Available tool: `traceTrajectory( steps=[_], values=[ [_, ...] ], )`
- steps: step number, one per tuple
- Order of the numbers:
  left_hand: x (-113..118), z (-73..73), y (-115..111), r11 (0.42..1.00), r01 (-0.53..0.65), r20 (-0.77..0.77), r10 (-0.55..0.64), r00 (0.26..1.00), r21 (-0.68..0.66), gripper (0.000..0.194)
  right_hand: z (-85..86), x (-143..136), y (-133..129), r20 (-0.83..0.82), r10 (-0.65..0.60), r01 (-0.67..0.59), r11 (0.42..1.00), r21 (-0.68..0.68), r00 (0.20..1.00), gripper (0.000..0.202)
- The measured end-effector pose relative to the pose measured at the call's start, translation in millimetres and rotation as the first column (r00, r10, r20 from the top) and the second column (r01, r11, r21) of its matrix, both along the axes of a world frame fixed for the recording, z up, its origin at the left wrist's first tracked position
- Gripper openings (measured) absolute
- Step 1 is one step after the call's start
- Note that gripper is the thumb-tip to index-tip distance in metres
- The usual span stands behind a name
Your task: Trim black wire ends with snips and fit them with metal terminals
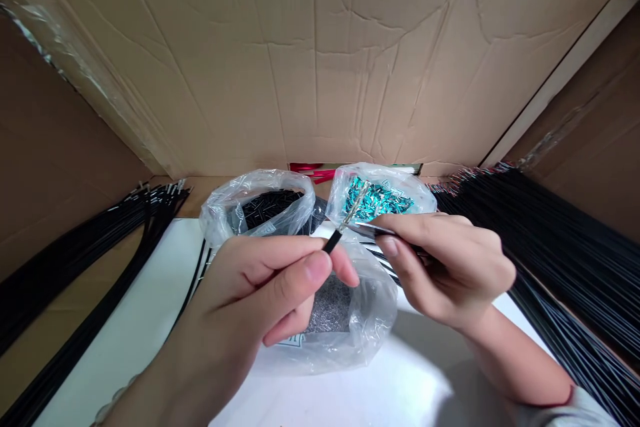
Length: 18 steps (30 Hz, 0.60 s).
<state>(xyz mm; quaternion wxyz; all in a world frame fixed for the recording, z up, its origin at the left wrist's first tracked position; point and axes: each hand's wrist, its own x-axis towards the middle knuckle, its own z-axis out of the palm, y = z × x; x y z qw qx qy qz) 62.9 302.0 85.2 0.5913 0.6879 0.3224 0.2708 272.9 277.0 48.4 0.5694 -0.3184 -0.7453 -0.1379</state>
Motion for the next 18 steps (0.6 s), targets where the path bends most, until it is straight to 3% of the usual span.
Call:
traceTrajectory(
  steps=[5,11,14,18],
  values=[
    [-4,2.9,4,0.995,0.084,0.009,-0.084,0.996,-0.053,0.039,1.8,-2,-3,-0.030,0.055,-0.056,0.997,-0.058,0.998,0.013],
    [-3,3.5,4,0.997,0.070,0.015,-0.069,0.998,-0.044,0.051,9.0,3,-8,0.016,0.261,-0.254,0.952,-0.172,0.965,0.015],
    [-3,1.0,5,1.000,0.014,-0.009,-0.014,1.000,-0.003,0.055,7.7,5,-12,-0.036,0.145,-0.148,0.985,-0.087,0.989,0.014],
    [-5,-5.6,1,0.998,-0.015,-0.048,0.018,0.999,0.062,0.050,3.5,1,-13,-0.058,0.003,-0.007,0.997,-0.072,0.998,0.017]
  ],
)
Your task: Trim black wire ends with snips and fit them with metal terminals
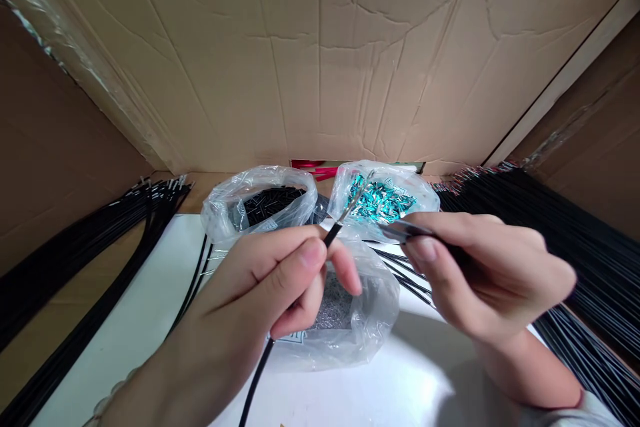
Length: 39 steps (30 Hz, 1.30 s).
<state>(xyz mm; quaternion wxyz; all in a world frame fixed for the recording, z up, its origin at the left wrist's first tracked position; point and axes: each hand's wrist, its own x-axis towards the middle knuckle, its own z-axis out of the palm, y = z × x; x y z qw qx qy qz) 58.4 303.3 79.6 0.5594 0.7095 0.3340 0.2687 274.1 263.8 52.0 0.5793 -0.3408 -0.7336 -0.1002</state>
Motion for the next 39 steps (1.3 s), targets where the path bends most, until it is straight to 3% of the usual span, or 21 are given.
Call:
traceTrajectory(
  steps=[4,8,16,21,24,29,33,39],
  values=[
    [1,-6.4,-5,0.994,-0.077,-0.035,0.079,0.996,0.077,0.042,-4.6,-7,7,0.106,-0.060,0.054,0.997,0.058,0.993,0.013],
    [1,-6.3,-4,0.995,-0.034,-0.002,0.034,0.999,0.095,0.040,-10.2,-10,10,0.103,-0.133,0.123,0.988,0.097,0.986,0.012],
    [0,-2.8,-3,0.992,0.005,0.027,-0.008,1.000,0.130,0.034,-13.8,-10,4,0.123,-0.142,0.130,0.986,0.103,0.982,0.009],
    [4,-1.8,0,0.994,-0.043,0.037,0.040,0.999,0.096,0.033,-14.3,-10,9,0.084,-0.092,0.088,0.995,0.048,0.992,0.012],
    [6,-1.0,5,0.997,-0.066,0.040,0.065,0.997,0.039,0.033,-12.1,-8,14,0.061,-0.041,0.040,0.999,0.018,0.997,0.014],
    [9,-2.3,9,0.966,0.080,0.139,-0.047,0.989,-0.244,0.037,-6.7,-9,14,-0.089,0.192,-0.202,0.972,-0.122,0.977,0.016],
    [9,-1.7,8,0.927,0.142,0.209,-0.071,0.975,-0.346,0.040,-9.2,-12,12,-0.132,0.080,-0.085,0.996,-0.033,0.988,0.018],
    [8,0.4,8,0.918,0.188,0.225,-0.113,0.968,-0.350,0.040,-14.4,-13,15,0.014,-0.040,0.039,0.997,0.059,0.999,0.014]
  ],
)
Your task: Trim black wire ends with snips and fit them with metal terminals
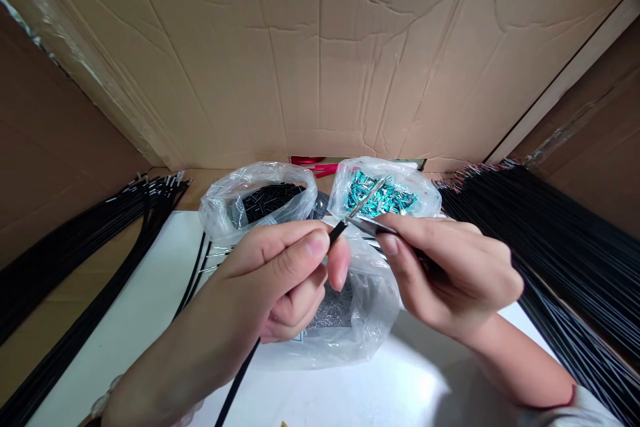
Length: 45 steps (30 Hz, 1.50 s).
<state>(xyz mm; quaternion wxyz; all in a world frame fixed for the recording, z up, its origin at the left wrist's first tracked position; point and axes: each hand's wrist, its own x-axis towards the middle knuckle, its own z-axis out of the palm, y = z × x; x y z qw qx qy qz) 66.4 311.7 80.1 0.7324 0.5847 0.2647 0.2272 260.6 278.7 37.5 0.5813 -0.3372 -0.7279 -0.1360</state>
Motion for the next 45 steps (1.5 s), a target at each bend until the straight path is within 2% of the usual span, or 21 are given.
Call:
traceTrajectory(
  steps=[6,8,10,13,19,24,27,29,32,34,36,38,41,45],
  values=[
    [-2,-1.4,-1,0.997,-0.003,-0.051,0.007,0.999,0.073,0.039,-0.8,4,-6,0.026,0.019,-0.017,0.999,-0.050,0.999,0.014],
    [-4,-2.4,-1,1.000,-0.003,-0.039,0.004,0.999,0.028,0.039,2.4,6,-7,0.024,0.066,-0.063,0.993,-0.095,0.998,0.013],
    [-8,-3.3,-1,0.998,0.043,-0.015,-0.044,0.999,-0.054,0.041,7.5,8,-8,-0.013,0.167,-0.167,0.975,-0.146,0.986,0.012],
    [-14,-3.8,0,0.980,0.112,0.035,-0.108,0.994,-0.167,0.047,13.7,9,-9,-0.054,0.260,-0.265,0.955,-0.133,0.964,0.013],
    [-15,-3.1,-1,0.929,0.232,0.172,-0.188,0.967,-0.287,0.038,11.1,6,-12,0.038,0.094,-0.093,0.995,-0.016,0.995,0.016],
    [-15,-4.2,-2,0.930,0.252,0.166,-0.213,0.963,-0.266,0.039,9.9,3,-16,0.147,0.003,0.003,0.999,-0.038,0.989,0.015],
    [-17,-4.2,0,0.936,0.244,0.150,-0.211,0.966,-0.254,0.038,13.1,3,-19,0.100,0.019,-0.012,0.997,-0.074,0.995,0.015],
    [-16,-3.7,1,0.937,0.233,0.133,-0.204,0.970,-0.260,0.038,16.0,3,-21,0.044,0.091,-0.084,0.986,-0.141,0.995,0.016],
    [-14,-2.0,0,0.928,0.230,0.152,-0.192,0.969,-0.294,0.040,18.2,5,-23,-0.063,0.210,-0.219,0.941,-0.257,0.976,0.021],
    [-13,-0.2,-2,0.913,0.228,0.192,-0.170,0.967,-0.339,0.040,17.2,8,-25,-0.130,0.250,-0.276,0.930,-0.243,0.959,0.027],
    [-11,1.7,-4,0.889,0.250,0.237,-0.167,0.957,-0.383,0.039,15.3,10,-27,-0.141,0.226,-0.252,0.944,-0.211,0.964,0.035],
    [-11,2.6,-5,0.863,0.286,0.280,-0.177,0.944,-0.417,0.037,14.4,12,-26,-0.075,0.171,-0.183,0.962,-0.202,0.982,0.039],
    [-13,1.3,-7,0.834,0.319,0.331,-0.176,0.927,-0.449,0.033,16.9,11,-22,0.018,0.095,-0.091,0.981,-0.172,0.995,0.032],
    [-14,-0.2,-9,0.820,0.343,0.362,-0.180,0.915,-0.458,0.033,22.6,10,-17,0.136,0.060,-0.042,0.991,-0.128,0.989,0.019]
  ],
)
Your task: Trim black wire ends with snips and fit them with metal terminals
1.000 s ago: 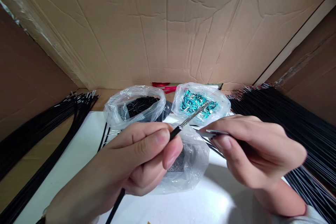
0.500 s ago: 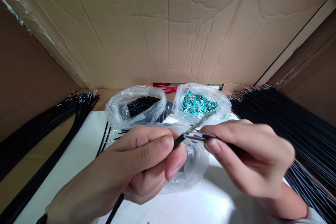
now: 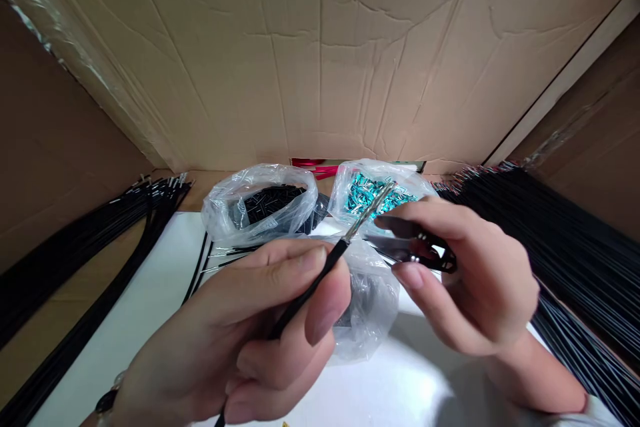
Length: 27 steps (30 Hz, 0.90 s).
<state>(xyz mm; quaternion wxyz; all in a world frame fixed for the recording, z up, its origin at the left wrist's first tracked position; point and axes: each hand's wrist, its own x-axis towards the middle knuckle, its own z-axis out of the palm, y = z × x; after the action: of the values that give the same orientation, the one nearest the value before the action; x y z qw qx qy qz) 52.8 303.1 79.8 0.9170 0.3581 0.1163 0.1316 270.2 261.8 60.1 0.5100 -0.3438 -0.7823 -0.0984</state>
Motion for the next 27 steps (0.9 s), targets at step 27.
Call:
traceTrajectory(
  steps=[27],
  values=[
    [0.8,1.9,2.5,0.994,-0.002,0.000,0.002,1.000,0.105,0.037,-4.1,3.8,-6.1,0.115,-0.119,0.099,0.981,0.169,0.986,0.019]
  ],
)
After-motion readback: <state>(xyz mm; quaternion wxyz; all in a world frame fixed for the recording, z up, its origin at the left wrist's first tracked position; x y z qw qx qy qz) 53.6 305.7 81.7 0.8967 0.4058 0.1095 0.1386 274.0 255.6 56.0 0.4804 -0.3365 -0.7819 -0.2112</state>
